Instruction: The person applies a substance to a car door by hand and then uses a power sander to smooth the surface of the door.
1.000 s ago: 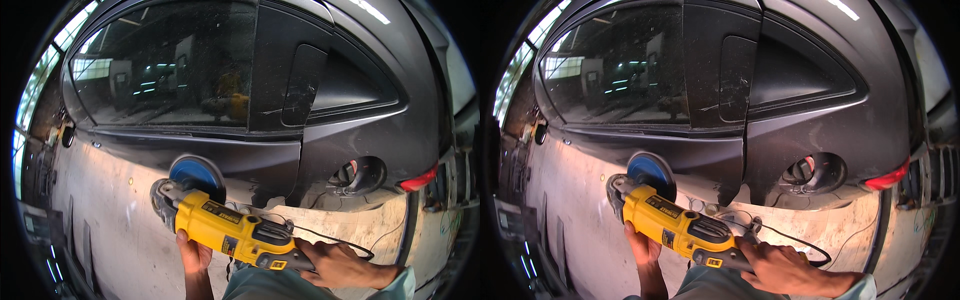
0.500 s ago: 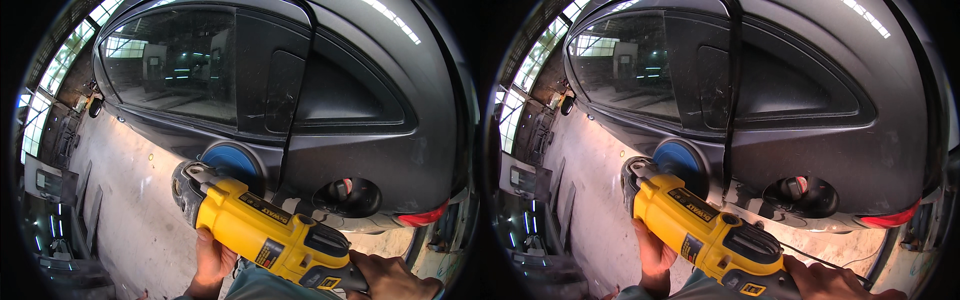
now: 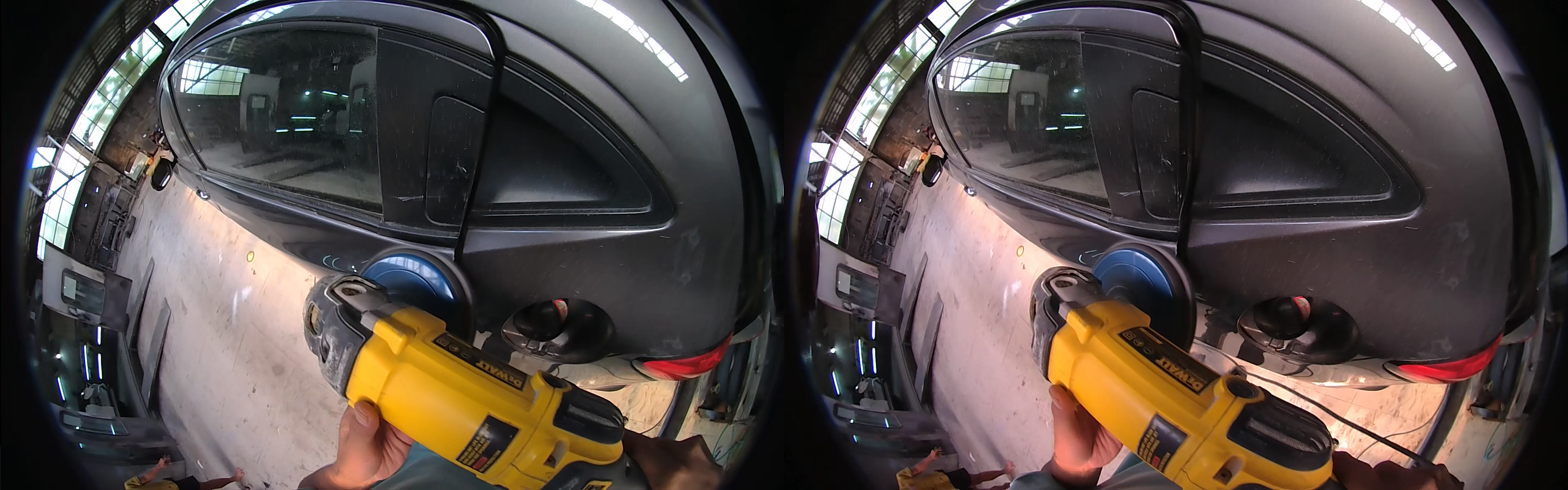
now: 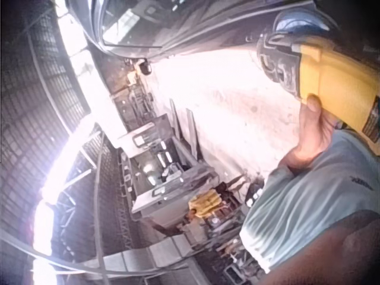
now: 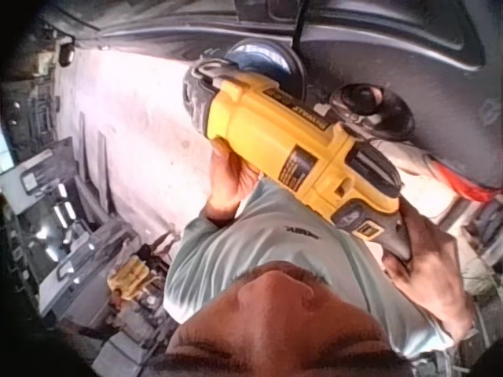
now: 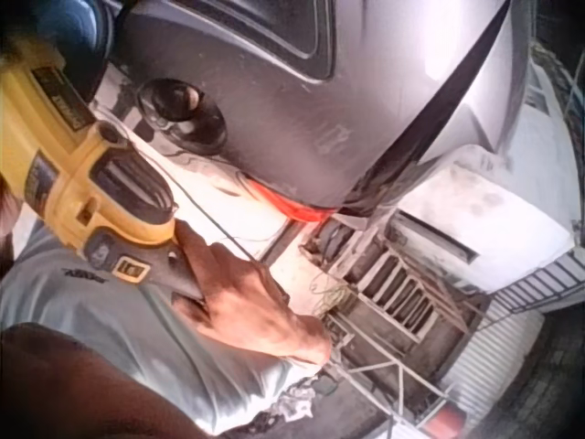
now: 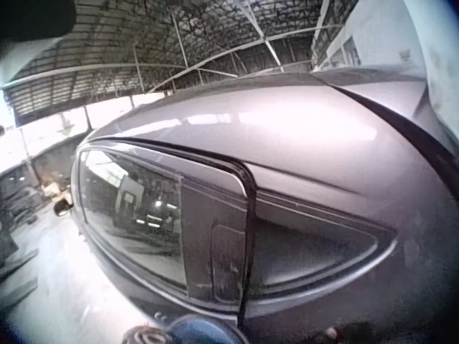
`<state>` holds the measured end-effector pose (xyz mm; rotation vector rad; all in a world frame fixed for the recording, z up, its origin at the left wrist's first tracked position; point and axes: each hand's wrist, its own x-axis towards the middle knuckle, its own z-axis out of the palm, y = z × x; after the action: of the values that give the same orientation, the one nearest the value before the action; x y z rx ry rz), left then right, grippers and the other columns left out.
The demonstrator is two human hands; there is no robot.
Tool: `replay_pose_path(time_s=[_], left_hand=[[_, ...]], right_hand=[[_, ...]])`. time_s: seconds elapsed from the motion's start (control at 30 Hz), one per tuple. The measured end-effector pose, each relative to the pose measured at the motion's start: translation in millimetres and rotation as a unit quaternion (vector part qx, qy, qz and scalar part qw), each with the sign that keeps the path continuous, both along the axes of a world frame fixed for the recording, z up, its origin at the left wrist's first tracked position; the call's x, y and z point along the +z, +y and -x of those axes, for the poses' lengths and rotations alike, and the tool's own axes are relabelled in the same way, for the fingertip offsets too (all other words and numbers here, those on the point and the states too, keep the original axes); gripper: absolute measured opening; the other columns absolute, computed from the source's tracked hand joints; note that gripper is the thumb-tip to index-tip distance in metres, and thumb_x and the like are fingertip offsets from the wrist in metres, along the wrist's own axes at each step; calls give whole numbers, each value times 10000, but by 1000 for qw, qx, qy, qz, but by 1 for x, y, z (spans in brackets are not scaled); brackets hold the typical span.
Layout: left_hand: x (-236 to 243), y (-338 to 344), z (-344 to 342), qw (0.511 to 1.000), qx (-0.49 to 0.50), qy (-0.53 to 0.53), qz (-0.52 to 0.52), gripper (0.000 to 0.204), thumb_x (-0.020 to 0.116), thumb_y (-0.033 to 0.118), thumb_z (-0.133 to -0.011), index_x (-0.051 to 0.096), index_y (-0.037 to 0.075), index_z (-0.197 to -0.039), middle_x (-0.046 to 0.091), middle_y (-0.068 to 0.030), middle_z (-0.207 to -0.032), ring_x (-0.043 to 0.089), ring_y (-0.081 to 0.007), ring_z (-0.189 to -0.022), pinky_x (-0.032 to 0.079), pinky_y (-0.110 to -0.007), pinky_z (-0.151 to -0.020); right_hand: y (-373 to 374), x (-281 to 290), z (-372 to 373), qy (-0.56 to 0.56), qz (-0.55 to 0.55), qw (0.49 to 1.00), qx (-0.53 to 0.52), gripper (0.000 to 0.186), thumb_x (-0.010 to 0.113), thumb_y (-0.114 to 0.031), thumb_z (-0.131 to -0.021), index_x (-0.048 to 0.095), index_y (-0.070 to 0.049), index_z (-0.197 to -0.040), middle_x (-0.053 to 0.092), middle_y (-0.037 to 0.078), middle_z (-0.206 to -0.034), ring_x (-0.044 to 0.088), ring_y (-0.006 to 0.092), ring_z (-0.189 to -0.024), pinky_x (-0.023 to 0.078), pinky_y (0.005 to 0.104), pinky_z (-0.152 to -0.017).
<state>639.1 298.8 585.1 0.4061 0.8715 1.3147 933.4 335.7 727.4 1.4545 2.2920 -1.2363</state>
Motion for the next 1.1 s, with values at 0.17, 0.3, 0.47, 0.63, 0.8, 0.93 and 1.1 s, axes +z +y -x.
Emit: replay_pose_path(time_s=[0.17, 0.3, 0.47, 0.63, 0.8, 0.93, 1.1], left_hand=[[-10, -9, -7, 994, 17, -112, 0, 722, 529, 462, -877, 248, 44, -1394, 392, -166, -1383, 418, -335, -1258, 359, -468, -1051], [-7, -6, -10, 996, 19, -92, 1, 717, 537, 446, -878, 250, 29, -1385, 404, -175, -1369, 431, -335, -1247, 373, -463, -1042], [-10, -3, 0, 996, 60, -73, -2, 711, 547, 425, -879, 252, 6, -1372, 422, -191, -1347, 450, -337, -1231, 394, -455, -1029], [-4, 3, -5, 994, 73, -75, -13, 696, 553, 395, -885, 250, -16, -1358, 454, -200, -1304, 486, -323, -1192, 438, -425, -987], [2, 3, -18, 998, 4, -68, -11, 675, 557, 389, -890, 272, -9, -1354, 483, -170, -1279, 516, -285, -1155, 465, -387, -943], [1, 3, -25, 997, -30, -69, -16, 659, 561, 384, -893, 290, -3, -1352, 507, -146, -1258, 539, -255, -1125, 486, -358, -908], [3, 5, -11, 998, -19, -54, -32, 639, 566, 378, -897, 311, 4, -1348, 537, -116, -1232, 569, -216, -1088, 513, -320, -864]], right_hand=[[-8, 14, -5, -30, 25, 999, -20, 612, 692, -144, -711, 443, 81, -1223, 599, 272, -967, 637, 394, -803, 539, 410, -706], [-12, 13, -7, -12, 12, 999, -29, 589, 667, -130, -694, 463, 66, -1211, 600, 277, -993, 638, 397, -821, 537, 402, -710], [1, -3, 0, -1, 19, 1000, -20, 597, 628, -116, -689, 443, 52, -1231, 608, 259, -940, 627, 408, -784, 529, 418, -702], [5, -8, -4, 32, -36, 999, 1, 602, 613, -99, -685, 435, 47, -1241, 613, 246, -886, 621, 413, -773, 514, 449, -705], [-11, 5, -14, 13, -33, 998, -49, 570, 624, -101, -663, 494, 51, -1197, 620, 236, -815, 635, 383, -699, 524, 406, -624], [-23, 9, -17, 17, -54, 997, -43, 584, 630, -93, -648, 494, 59, -1195, 617, 225, -774, 632, 368, -669, 521, 397, -610], [-13, -5, 3, 19, -68, 997, -41, 595, 631, -86, -649, 487, 50, -1210, 617, 228, -817, 621, 383, -680, 513, 414, -610]])
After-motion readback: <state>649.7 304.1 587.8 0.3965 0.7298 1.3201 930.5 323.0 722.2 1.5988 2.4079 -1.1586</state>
